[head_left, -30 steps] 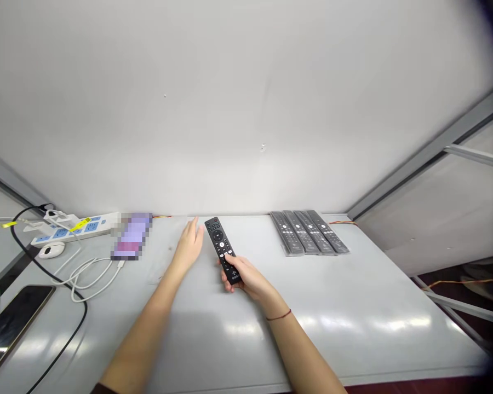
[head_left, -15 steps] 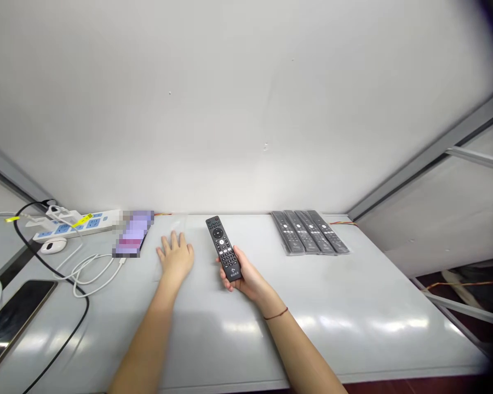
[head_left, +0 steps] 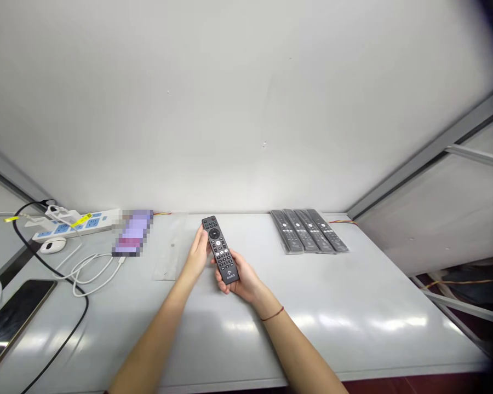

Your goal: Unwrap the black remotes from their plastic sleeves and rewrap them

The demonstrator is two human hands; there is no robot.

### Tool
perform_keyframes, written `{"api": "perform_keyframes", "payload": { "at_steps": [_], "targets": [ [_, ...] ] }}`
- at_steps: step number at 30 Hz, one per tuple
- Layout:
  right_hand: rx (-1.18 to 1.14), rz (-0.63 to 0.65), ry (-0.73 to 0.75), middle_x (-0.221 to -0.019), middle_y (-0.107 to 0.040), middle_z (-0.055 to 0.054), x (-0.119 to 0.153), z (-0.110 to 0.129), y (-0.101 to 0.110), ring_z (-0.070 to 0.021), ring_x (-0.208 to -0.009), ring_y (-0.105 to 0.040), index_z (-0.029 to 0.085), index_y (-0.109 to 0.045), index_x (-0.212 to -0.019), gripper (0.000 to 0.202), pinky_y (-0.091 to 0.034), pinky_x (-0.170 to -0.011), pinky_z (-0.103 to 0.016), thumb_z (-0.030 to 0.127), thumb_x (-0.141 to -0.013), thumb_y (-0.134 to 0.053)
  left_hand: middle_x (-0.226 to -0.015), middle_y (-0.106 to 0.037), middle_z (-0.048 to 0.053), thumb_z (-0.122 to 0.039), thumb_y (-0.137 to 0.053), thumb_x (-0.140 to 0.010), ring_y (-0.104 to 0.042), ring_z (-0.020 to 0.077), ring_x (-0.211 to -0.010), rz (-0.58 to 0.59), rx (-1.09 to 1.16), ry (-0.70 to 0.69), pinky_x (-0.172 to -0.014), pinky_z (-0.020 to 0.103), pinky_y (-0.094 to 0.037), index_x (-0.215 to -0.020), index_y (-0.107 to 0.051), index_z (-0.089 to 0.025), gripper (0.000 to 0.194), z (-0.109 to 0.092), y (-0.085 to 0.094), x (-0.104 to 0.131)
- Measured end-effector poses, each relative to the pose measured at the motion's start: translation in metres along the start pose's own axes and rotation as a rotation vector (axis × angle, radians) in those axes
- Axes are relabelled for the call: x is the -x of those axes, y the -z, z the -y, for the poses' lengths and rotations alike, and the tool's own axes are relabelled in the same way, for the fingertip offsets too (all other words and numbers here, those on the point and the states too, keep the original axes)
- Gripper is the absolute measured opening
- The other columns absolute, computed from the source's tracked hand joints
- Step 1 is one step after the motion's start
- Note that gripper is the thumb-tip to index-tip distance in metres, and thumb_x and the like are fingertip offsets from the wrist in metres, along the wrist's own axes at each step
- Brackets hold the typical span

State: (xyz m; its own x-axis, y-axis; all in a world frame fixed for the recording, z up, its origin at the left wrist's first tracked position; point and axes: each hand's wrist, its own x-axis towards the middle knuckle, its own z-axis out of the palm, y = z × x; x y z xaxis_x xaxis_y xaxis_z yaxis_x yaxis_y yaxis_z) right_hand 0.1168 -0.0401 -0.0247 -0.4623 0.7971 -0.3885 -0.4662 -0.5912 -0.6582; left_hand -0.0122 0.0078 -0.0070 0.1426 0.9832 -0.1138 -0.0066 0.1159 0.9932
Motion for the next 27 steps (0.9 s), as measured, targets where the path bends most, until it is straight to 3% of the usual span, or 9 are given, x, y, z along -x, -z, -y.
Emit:
{"api": "perform_keyframes", "payload": {
  "at_steps": [2, 3, 6, 9, 13, 16, 19, 24, 27],
  "targets": [
    [-0.024, 0.048, -0.019, -0.061, -0.060, -0.003, -0.001, -0.003, -0.004, -0.0137, -0.043, -0.055, 0.016, -0.060, -0.092, 0.052, -0.039, -0.040, -0.023, 0.057, -0.089, -0.027, -0.130, -0.055, 0.012, -0.044, -0.034, -0.093, -0.064, 0.0241, -0.101, 0.047, 0.258, 0.093, -0.065, 0.031, -0.056, -0.132, -0.040, -0.022, 0.045, -0.002, -0.008, 0.003],
    [-0.038, 0.073, -0.027, -0.063, -0.060, -0.002, -0.002, -0.005, -0.006, -0.0135, -0.044, -0.055, 0.017, -0.059, -0.093, 0.053, -0.040, -0.040, -0.023, 0.059, -0.089, -0.028, -0.126, -0.058, 0.012, -0.044, -0.038, -0.092, -0.066, 0.0220, -0.094, 0.046, 0.373, 0.117, -0.062, 0.028, -0.055, -0.128, -0.043, -0.021, 0.042, -0.003, -0.010, 0.004],
    [-0.090, 0.161, -0.051, -0.067, -0.057, -0.001, -0.003, -0.009, -0.011, -0.0124, -0.046, -0.054, 0.016, -0.059, -0.096, 0.056, -0.041, -0.041, -0.023, 0.065, -0.085, -0.034, -0.120, -0.062, 0.009, -0.035, -0.046, -0.090, -0.067, 0.0158, -0.085, 0.013, 0.590, 0.117, -0.070, 0.027, -0.055, -0.121, -0.049, -0.020, 0.034, -0.006, -0.007, 0.004],
    [-0.133, 0.201, -0.043, -0.064, -0.052, 0.002, -0.002, -0.013, -0.014, -0.0106, -0.045, -0.049, 0.017, -0.058, -0.096, 0.053, -0.038, -0.040, -0.022, 0.066, -0.081, -0.042, -0.118, -0.063, 0.005, -0.026, -0.051, -0.087, -0.067, 0.0144, -0.083, -0.007, 0.651, 0.131, -0.071, 0.026, -0.055, -0.127, -0.046, -0.025, 0.040, -0.008, -0.001, 0.002],
    [-0.110, 0.158, 0.035, -0.068, -0.053, 0.003, 0.004, -0.013, -0.015, -0.0092, -0.045, -0.051, 0.022, -0.055, -0.096, 0.036, -0.030, -0.034, -0.018, 0.052, -0.077, -0.060, -0.111, -0.066, 0.004, -0.027, -0.054, -0.085, -0.067, 0.0142, -0.079, -0.012, 0.607, 0.160, -0.076, 0.030, -0.054, -0.130, -0.044, -0.025, 0.046, -0.009, -0.001, 0.003],
    [-0.026, 0.076, 0.114, -0.079, -0.058, 0.001, 0.008, -0.010, -0.015, -0.0114, -0.051, -0.059, 0.027, -0.048, -0.110, 0.045, -0.029, -0.031, -0.016, 0.044, -0.074, -0.068, -0.111, -0.066, 0.009, -0.042, -0.049, -0.088, -0.068, 0.0177, -0.083, 0.029, 0.537, 0.166, -0.078, 0.033, -0.053, -0.114, -0.056, -0.018, 0.036, -0.007, -0.003, 0.005],
    [0.033, -0.017, 0.223, -0.084, -0.059, 0.000, 0.008, -0.005, -0.015, -0.0131, -0.059, -0.063, 0.028, -0.044, -0.112, 0.050, -0.037, -0.034, -0.016, 0.043, -0.073, -0.070, -0.107, -0.067, 0.010, -0.054, -0.041, -0.088, -0.066, 0.0178, -0.084, 0.117, 0.463, 0.171, -0.070, 0.028, -0.052, -0.106, -0.060, -0.016, 0.046, -0.004, 0.000, 0.005],
    [0.141, -0.155, 0.354, -0.085, -0.062, -0.001, 0.005, 0.001, -0.010, -0.0142, -0.064, -0.064, 0.025, -0.047, -0.107, 0.050, -0.045, -0.040, -0.018, 0.042, -0.070, -0.074, -0.079, -0.065, 0.003, -0.049, -0.056, -0.082, -0.054, 0.0083, -0.051, 0.398, 0.146, 0.101, -0.052, 0.023, -0.044, -0.099, -0.062, -0.017, 0.037, -0.002, 0.010, 0.004],
    [0.212, -0.221, 0.358, -0.081, -0.062, -0.001, 0.003, 0.003, -0.007, -0.0125, -0.056, -0.062, 0.021, -0.052, -0.104, 0.046, -0.047, -0.041, -0.020, 0.051, -0.073, -0.069, -0.075, -0.063, 0.001, -0.047, -0.056, -0.082, -0.058, 0.0113, -0.060, 0.362, 0.073, 0.007, -0.062, 0.026, -0.047, -0.095, -0.063, -0.016, 0.034, -0.003, 0.013, 0.005]
  ]
}}
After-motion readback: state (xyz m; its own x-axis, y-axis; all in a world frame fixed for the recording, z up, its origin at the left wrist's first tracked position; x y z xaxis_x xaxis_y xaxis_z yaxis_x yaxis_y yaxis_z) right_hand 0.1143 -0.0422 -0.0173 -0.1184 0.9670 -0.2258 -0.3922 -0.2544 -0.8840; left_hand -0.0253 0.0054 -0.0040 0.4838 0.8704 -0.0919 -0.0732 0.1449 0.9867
